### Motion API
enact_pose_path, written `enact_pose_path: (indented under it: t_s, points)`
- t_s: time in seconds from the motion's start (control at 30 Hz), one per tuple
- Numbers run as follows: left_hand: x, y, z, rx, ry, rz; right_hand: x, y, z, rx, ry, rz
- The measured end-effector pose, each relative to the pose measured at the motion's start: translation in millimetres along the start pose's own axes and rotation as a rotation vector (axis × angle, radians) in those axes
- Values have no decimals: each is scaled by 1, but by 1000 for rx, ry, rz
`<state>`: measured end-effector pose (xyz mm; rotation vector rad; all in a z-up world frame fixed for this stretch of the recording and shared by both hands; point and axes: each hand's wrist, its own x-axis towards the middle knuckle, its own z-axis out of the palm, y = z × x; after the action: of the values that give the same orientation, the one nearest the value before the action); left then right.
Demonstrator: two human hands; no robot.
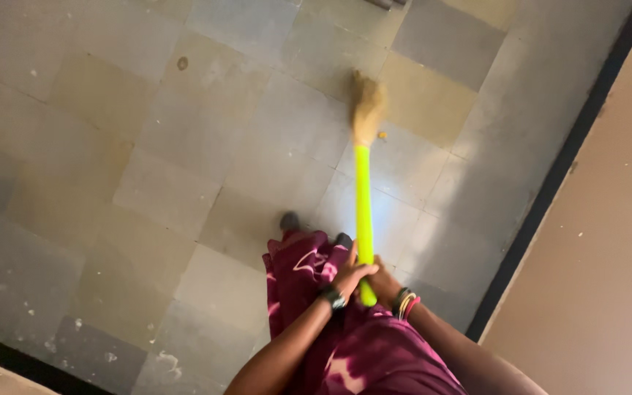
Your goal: The person sweeps the tiled floor using a broom, moving a small piece of debris and then picking up a floor mat by hand to sweep underneath it.
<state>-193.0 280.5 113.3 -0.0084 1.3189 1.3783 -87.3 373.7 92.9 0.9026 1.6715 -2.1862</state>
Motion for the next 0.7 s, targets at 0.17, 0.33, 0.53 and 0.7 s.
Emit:
enact_pose_path:
  t_s: [0.17, 0.33, 0.53, 0.7]
  points:
    - [-25, 19, -59, 80, 229, 73, 53, -38, 57, -9, -94, 233]
    - [59, 47, -128, -27, 587, -201, 159, -46, 84, 408, 19, 503]
    - [135, 45, -138, 304, 188, -141, 178, -33, 65, 578, 353, 632]
    - [169, 89, -88, 424, 38, -298, 163, -56, 24, 822, 472, 554]
